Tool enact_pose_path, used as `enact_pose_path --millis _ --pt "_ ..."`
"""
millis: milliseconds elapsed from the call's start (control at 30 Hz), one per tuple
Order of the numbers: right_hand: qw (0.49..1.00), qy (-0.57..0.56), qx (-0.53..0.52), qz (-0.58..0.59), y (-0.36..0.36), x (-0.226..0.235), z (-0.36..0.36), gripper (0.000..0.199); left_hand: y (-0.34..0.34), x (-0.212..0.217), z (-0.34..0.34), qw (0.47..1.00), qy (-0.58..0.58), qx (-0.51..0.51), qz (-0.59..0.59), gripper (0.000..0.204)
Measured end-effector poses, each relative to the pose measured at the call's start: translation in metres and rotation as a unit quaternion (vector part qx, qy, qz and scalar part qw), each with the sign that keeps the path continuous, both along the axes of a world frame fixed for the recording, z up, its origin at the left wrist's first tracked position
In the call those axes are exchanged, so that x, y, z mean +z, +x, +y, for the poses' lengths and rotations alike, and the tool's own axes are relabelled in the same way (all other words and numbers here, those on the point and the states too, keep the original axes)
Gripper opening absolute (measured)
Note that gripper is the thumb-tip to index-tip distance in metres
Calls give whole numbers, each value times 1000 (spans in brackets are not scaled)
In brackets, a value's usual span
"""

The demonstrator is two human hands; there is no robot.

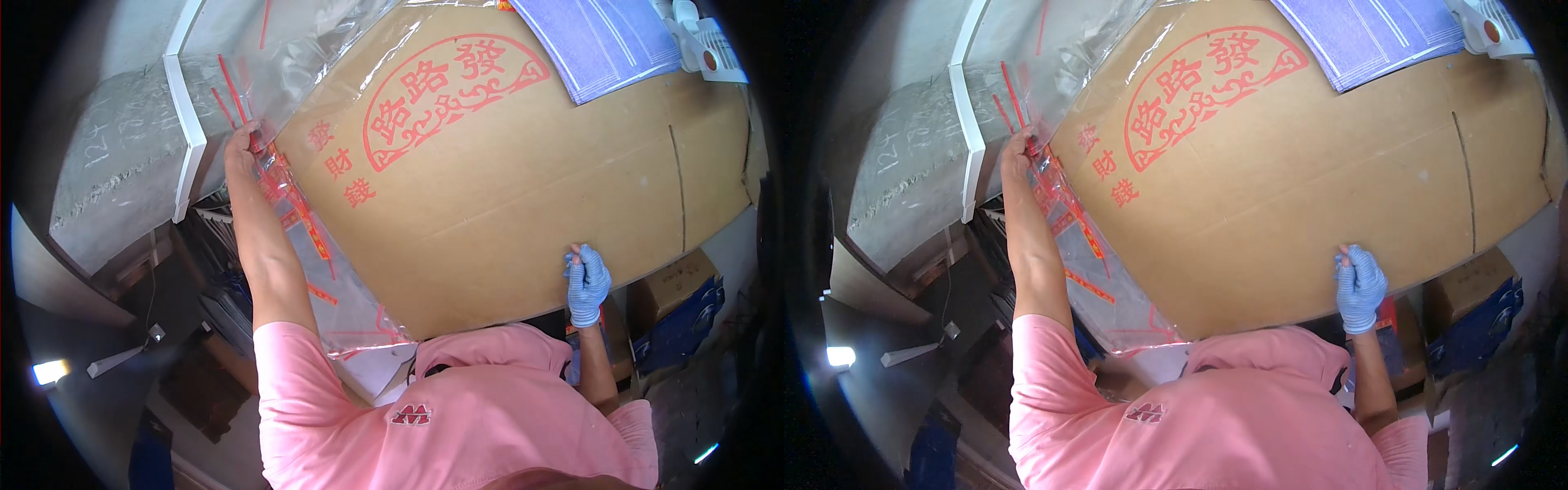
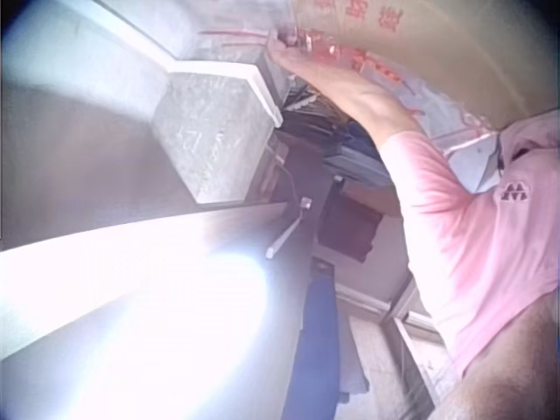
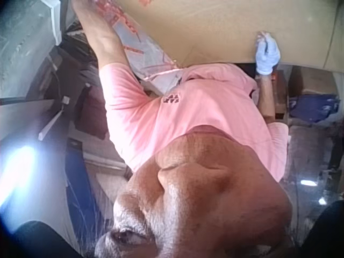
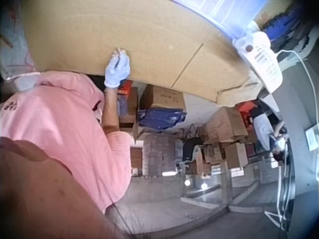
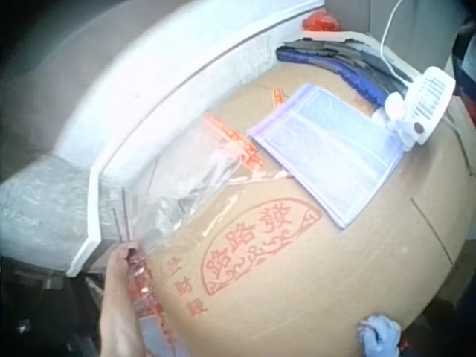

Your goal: The person places blue patterned flat items into clear plastic bags on a table. They then pick up purple patterned flat items and place them inside the same bags. The person seals the bags and stacks the finished packages on the table.

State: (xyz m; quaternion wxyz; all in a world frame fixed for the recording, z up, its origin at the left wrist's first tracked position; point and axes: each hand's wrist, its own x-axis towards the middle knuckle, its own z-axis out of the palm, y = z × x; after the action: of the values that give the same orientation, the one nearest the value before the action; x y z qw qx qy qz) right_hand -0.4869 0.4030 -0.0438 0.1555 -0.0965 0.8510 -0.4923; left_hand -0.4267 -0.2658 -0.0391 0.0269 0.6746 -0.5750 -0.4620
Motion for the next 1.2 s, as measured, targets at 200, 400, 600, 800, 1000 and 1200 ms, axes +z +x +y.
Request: enact_pose_path --millis 200,400,600,800,1000,1200 --pt "999 4 18 41 2 -3 1 13 -13 5 -3 998 43 30 22 15" --pt "997 21 23 76 4 -10 7 13 -9 5 -21 991 89 5 101 13" --pt "999 25 -6 24 3 -3 5 14 -2 38 49 944 42 88 315 11" --pt "992 7 73 -99 6 12 -30 28 24 56 298 892 12 226 392 15" --pt "916 -194 106 -336 46 25 -82 70 46 30 437 797 191 320 476 8" --pt "845 -306 -58 -435 59 30 -102 73 71 10 486 817 194 262 475 12"
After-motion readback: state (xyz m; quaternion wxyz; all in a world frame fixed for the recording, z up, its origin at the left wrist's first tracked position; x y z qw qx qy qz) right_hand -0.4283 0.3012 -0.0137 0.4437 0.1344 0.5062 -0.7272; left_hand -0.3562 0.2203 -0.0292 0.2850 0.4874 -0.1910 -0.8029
